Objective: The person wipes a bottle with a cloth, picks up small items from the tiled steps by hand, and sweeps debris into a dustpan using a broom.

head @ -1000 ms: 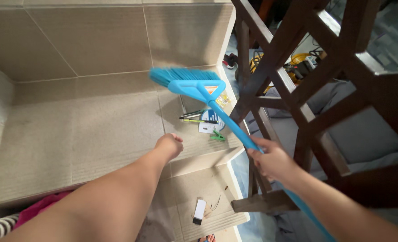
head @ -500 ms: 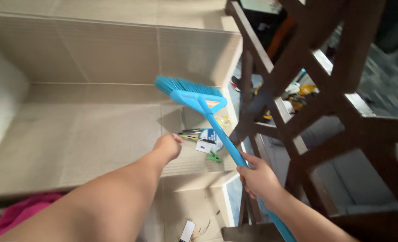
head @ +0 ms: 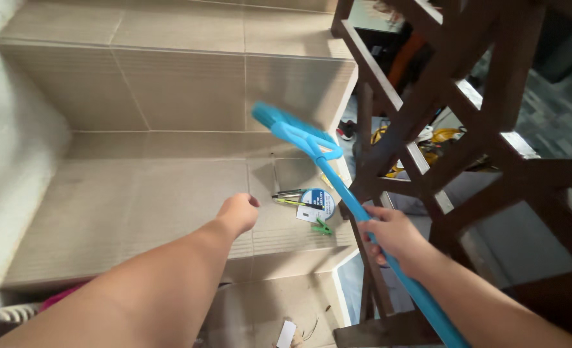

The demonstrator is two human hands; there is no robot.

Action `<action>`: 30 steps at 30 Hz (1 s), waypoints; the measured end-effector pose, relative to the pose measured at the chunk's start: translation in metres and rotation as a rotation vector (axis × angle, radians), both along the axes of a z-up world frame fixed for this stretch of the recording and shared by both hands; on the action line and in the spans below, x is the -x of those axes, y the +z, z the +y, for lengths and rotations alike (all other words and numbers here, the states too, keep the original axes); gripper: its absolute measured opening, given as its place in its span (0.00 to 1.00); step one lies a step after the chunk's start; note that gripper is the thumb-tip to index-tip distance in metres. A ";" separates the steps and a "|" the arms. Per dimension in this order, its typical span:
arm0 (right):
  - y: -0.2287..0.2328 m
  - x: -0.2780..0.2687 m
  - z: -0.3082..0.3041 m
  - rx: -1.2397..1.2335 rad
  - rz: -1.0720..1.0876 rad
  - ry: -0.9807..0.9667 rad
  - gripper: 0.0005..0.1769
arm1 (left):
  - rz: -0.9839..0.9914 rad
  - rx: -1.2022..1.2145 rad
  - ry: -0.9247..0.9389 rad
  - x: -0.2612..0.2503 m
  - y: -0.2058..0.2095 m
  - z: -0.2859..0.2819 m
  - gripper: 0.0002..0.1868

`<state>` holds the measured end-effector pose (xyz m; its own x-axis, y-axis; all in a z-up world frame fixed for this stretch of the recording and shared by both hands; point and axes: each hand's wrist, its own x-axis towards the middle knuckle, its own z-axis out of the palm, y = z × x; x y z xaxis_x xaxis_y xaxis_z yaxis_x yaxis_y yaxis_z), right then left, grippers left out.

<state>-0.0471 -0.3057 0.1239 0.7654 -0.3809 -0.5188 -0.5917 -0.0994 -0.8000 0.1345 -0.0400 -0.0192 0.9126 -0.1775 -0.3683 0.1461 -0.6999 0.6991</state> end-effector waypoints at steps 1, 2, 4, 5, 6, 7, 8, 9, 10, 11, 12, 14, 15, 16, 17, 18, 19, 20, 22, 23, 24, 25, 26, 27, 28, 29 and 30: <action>0.002 0.001 0.002 -0.080 -0.029 -0.016 0.34 | -0.002 0.004 -0.011 -0.001 -0.004 -0.001 0.19; 0.002 0.002 0.006 -0.076 -0.035 -0.026 0.34 | -0.041 -0.023 -0.041 -0.003 -0.008 -0.004 0.18; 0.003 0.006 0.013 -0.059 -0.002 -0.095 0.33 | -0.089 -0.045 -0.074 -0.004 -0.015 -0.005 0.18; 0.005 0.008 0.015 -0.054 -0.011 -0.098 0.33 | -0.064 -0.028 -0.063 -0.004 -0.017 -0.004 0.17; 0.006 0.011 0.017 -0.060 0.012 -0.111 0.34 | -0.034 -0.011 -0.048 -0.005 -0.019 -0.005 0.16; 0.008 0.012 0.017 -0.067 0.035 -0.123 0.34 | -0.039 -0.006 -0.047 -0.010 -0.019 -0.007 0.16; 0.010 0.010 0.018 -0.062 0.036 -0.117 0.34 | -0.063 -0.019 -0.057 -0.013 -0.019 -0.008 0.16; 0.011 0.009 0.017 -0.081 0.032 -0.119 0.34 | -0.086 -0.032 -0.067 -0.017 -0.020 -0.009 0.16; 0.010 0.009 0.016 -0.102 0.036 -0.125 0.34 | -0.077 -0.030 -0.064 -0.020 -0.024 -0.011 0.16; 0.010 0.006 0.015 -0.098 0.046 -0.123 0.34 | -0.081 -0.058 -0.096 -0.028 -0.026 -0.012 0.18; 0.009 0.002 0.012 -0.087 0.054 -0.135 0.33 | -0.083 -0.086 -0.132 -0.035 -0.030 -0.016 0.21; 0.010 -0.001 0.008 -0.072 0.067 -0.149 0.33 | -0.099 -0.133 -0.156 -0.045 -0.043 -0.026 0.21; 0.011 -0.001 0.007 -0.088 0.058 -0.143 0.32 | -0.126 -0.184 -0.178 -0.052 -0.048 -0.029 0.21; 0.013 -0.001 0.007 -0.103 0.052 -0.132 0.32 | -0.118 -0.178 -0.175 -0.062 -0.052 -0.034 0.21; 0.014 -0.002 0.008 -0.097 0.060 -0.128 0.32 | -0.042 -0.252 -0.232 -0.074 -0.054 -0.040 0.24; 0.015 -0.002 0.009 -0.066 0.084 -0.137 0.31 | 0.035 -0.322 -0.293 -0.079 -0.058 -0.045 0.27; 0.017 -0.002 0.010 -0.035 0.107 -0.146 0.31 | 0.044 -0.313 -0.294 -0.079 -0.064 -0.047 0.27; 0.019 -0.002 0.010 -0.028 0.115 -0.146 0.31 | -0.025 -0.270 -0.306 -0.078 -0.071 -0.045 0.25; 0.022 -0.002 0.010 -0.004 0.151 -0.143 0.31 | -0.088 -0.217 -0.321 -0.081 -0.081 -0.049 0.24; 0.022 -0.003 0.011 0.004 0.158 -0.146 0.31 | -0.182 -0.210 -0.370 -0.084 -0.086 -0.053 0.23; 0.022 -0.003 0.012 -0.019 0.139 -0.159 0.31 | -0.277 -0.200 -0.420 -0.086 -0.091 -0.060 0.23; 0.022 -0.003 0.012 -0.041 0.120 -0.173 0.31 | -0.271 -0.189 -0.426 -0.090 -0.095 -0.070 0.23; 0.023 -0.004 0.013 -0.033 0.128 -0.179 0.31 | -0.254 -0.263 -0.457 -0.094 -0.097 -0.081 0.23; 0.024 -0.004 0.013 -0.027 0.140 -0.194 0.31 | -0.238 -0.337 -0.488 -0.099 -0.099 -0.090 0.25; 0.025 -0.005 0.014 -0.021 0.153 -0.210 0.31 | -0.232 -0.326 -0.495 -0.102 -0.101 -0.098 0.25; 0.024 -0.006 0.016 -0.013 0.161 -0.217 0.31 | -0.278 -0.399 -0.603 -0.103 -0.102 -0.107 0.27; 0.024 -0.007 0.017 -0.030 0.143 -0.211 0.31 | -0.328 -0.471 -0.712 -0.103 -0.100 -0.114 0.29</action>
